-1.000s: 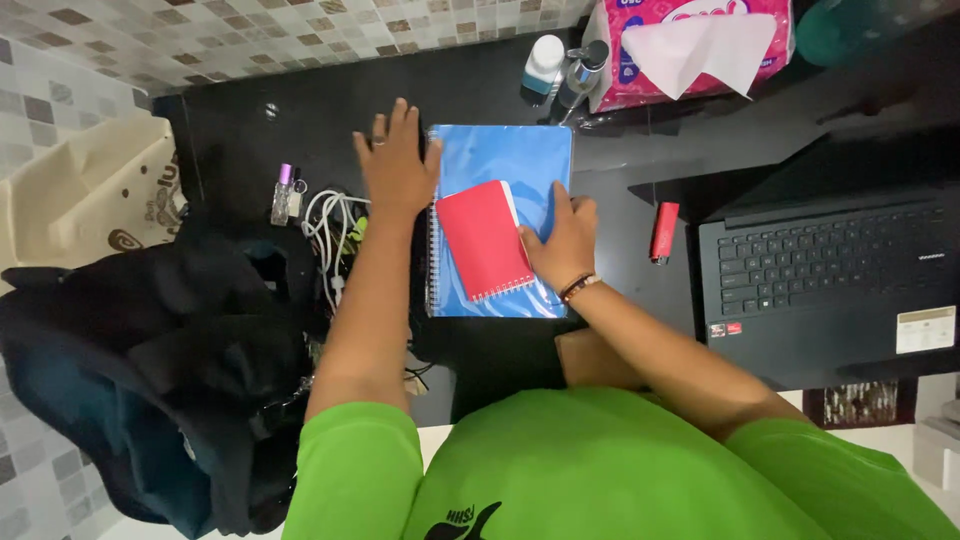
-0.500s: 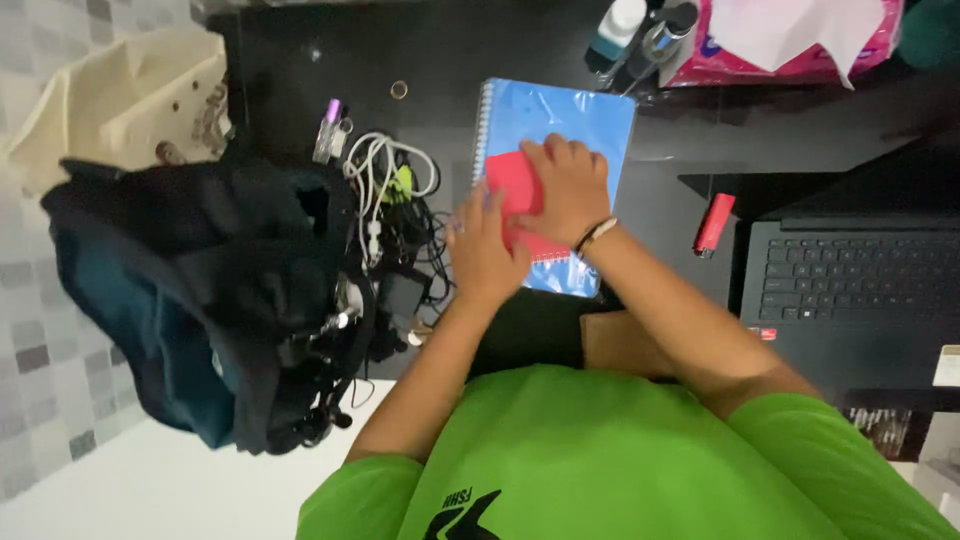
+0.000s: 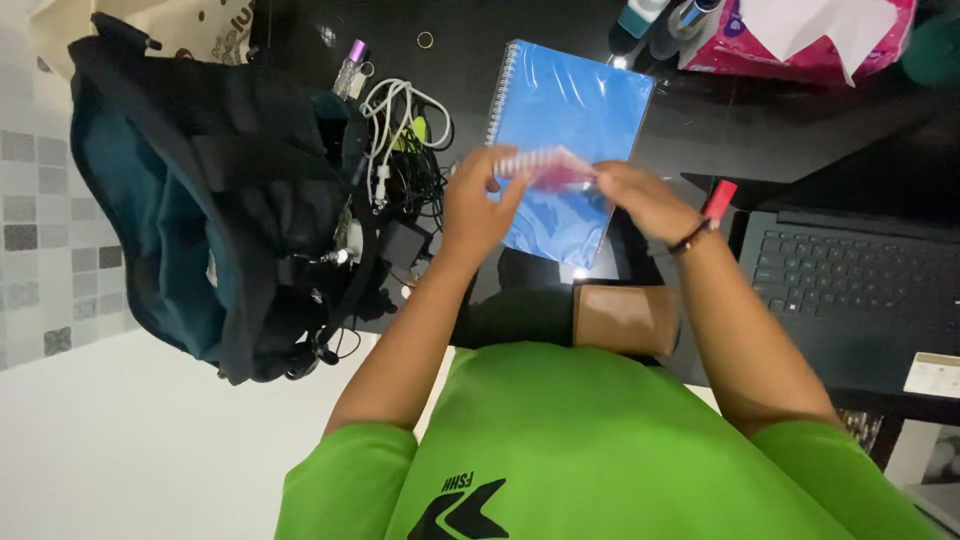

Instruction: Organize and clear various items from a desk surface, including notebooks, electronics, and personal accessories.

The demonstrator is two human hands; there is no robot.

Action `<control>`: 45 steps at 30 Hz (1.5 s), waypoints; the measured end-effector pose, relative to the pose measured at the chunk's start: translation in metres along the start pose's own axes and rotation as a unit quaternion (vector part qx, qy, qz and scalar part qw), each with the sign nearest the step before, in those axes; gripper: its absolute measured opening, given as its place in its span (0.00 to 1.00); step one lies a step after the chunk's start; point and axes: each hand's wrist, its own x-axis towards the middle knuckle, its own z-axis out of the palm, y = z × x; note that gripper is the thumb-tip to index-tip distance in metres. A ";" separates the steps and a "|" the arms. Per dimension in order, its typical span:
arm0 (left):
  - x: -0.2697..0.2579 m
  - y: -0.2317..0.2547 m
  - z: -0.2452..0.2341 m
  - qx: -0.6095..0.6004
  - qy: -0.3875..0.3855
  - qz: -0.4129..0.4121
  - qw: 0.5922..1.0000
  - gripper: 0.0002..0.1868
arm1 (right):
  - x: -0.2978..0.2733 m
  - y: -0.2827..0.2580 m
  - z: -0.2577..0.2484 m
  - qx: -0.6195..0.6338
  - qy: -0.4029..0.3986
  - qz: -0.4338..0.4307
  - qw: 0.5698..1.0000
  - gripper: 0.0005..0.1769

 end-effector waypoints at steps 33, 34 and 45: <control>0.052 0.003 0.001 0.009 -0.094 -0.318 0.943 0.32 | 0.072 -0.047 0.067 0.143 0.342 0.220 0.902 0.30; 0.059 -0.018 0.009 0.007 -0.094 -0.320 0.943 0.32 | 0.088 -0.037 0.061 0.141 0.342 0.221 0.903 0.30; 0.071 -0.069 0.022 0.225 -0.044 -0.110 0.967 0.33 | 0.110 -0.055 0.044 -0.306 0.321 0.110 0.889 0.38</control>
